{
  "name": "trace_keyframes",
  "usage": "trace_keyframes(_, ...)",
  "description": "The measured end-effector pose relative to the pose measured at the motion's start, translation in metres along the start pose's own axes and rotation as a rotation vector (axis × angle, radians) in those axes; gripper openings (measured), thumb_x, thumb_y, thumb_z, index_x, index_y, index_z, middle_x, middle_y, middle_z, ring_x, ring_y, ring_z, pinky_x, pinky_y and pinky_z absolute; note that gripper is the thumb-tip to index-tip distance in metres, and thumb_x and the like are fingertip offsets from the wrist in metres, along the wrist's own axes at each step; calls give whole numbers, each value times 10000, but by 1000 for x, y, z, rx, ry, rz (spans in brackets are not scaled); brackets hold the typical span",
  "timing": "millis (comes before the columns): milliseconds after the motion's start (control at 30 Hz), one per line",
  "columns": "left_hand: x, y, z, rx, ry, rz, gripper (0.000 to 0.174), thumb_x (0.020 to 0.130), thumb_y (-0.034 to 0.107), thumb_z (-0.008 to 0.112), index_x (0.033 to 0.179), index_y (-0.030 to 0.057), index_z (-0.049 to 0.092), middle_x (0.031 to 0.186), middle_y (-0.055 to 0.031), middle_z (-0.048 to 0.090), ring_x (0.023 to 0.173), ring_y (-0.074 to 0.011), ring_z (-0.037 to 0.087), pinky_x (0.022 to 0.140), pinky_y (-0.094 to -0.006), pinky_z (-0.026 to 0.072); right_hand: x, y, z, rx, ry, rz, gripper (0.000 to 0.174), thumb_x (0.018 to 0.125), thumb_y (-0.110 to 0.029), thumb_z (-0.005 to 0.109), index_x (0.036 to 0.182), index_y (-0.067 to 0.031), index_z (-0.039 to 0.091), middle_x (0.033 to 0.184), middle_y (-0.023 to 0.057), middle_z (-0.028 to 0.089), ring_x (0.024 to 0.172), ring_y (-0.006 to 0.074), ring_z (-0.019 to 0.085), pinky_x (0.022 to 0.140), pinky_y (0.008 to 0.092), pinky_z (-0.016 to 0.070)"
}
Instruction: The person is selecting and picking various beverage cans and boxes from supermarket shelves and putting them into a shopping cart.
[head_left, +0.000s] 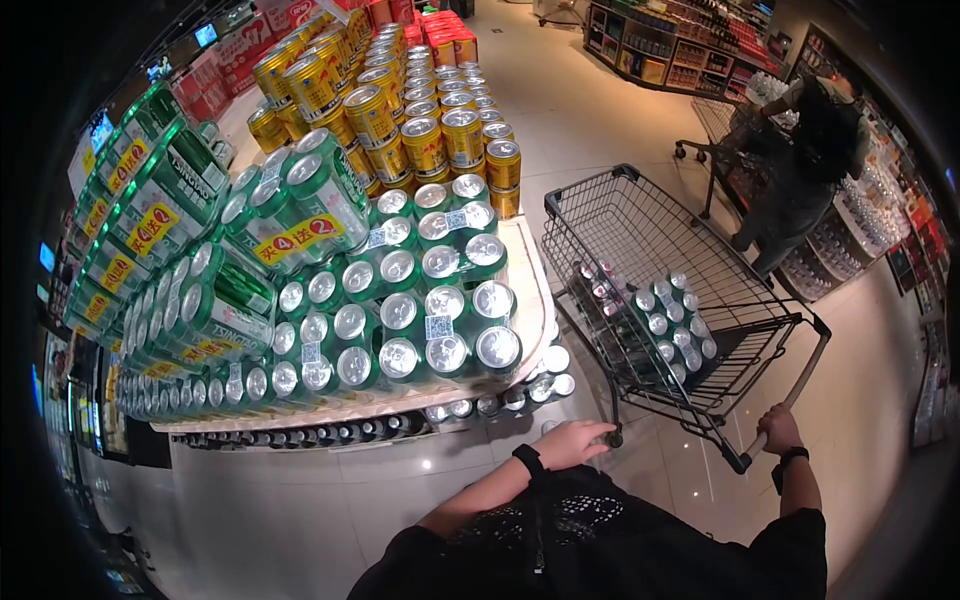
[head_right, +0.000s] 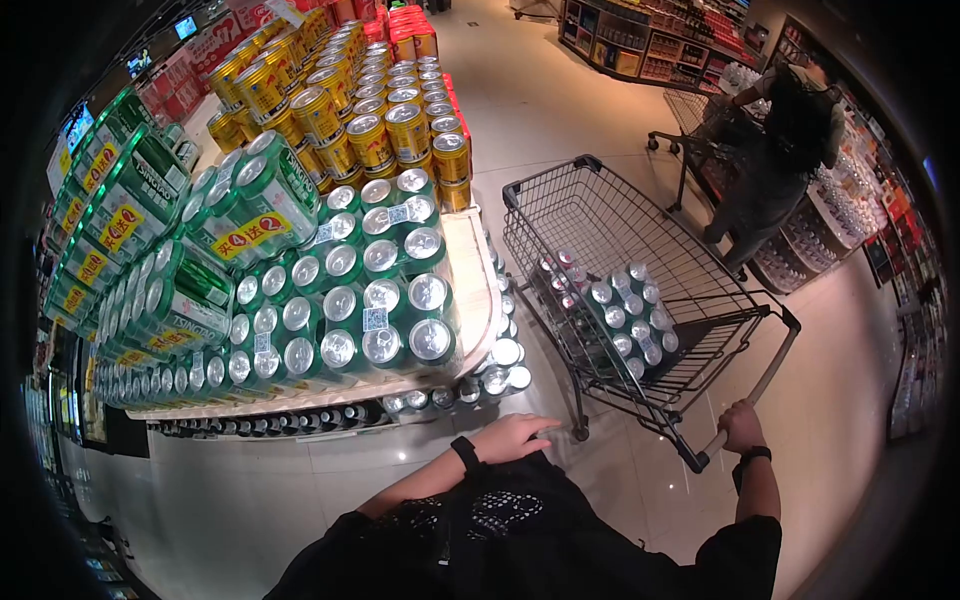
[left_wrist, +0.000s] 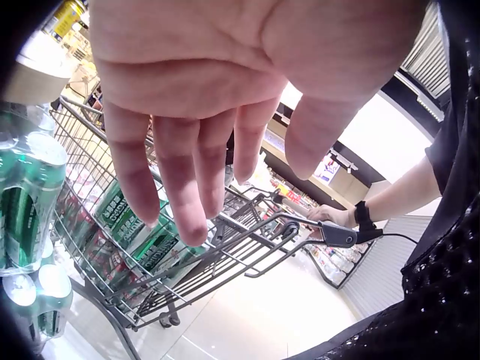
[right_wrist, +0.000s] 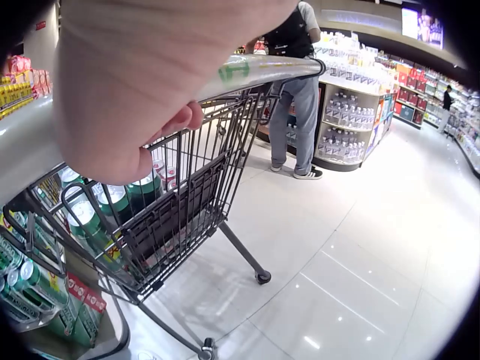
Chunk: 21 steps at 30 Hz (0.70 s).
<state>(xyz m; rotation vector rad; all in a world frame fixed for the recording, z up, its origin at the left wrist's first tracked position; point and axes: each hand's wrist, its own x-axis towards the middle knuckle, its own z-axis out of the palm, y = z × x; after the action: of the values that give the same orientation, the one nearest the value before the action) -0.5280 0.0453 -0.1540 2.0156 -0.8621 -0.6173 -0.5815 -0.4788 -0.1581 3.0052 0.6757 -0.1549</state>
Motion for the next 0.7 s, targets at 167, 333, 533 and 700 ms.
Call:
trace_keyframes(167, -15, 2, 8, 0, -9, 1, 455, 921, 287, 575, 1337, 113, 511, 1126, -186, 614, 1021, -364, 591, 889, -422, 468, -44, -30, 5, 2, 6, 39, 98, 513, -171, 682, 538, -140, 593, 579, 47, 559, 664, 246, 546, 716, 372, 423)
trace_keyframes(333, -4, -6, 20, 39, -42, 33, 479, 919, 294, 572, 1349, 99, 494, 1227, -181, 571, 1127, -350, 545, 978, -414, 425, -81, -71, 10, 87, 85, 64, 106, 516, -154, 684, 539, -147, 581, 571, 28, 531, 659, 239, 537, 719, 368, 426)
trace_keyframes(533, 42, -7, 34, 231, 61, 124, 602, 859, 229, 645, 1402, 105, 415, 1455, -168, 374, 1321, -372, 374, 1091, -481, 296, -129, -118, 9, 101, 84, 111, 122, 538, -181, 680, 552, -154, 563, 580, 16, 529, 673, 224, 540, 730, 351, 438)
trace_keyframes(700, 94, -65, 57, 742, -28, 158, 774, 822, 376, 674, 1463, 127, 318, 1537, -134, 243, 1426, -345, 206, 1141, -557, 161, -168, -147, 35, 118, 60, 144, 130, 563, -187, 669, 555, -144, 546, 577, 11, 526, 663, 211, 537, 722, 344, 437)
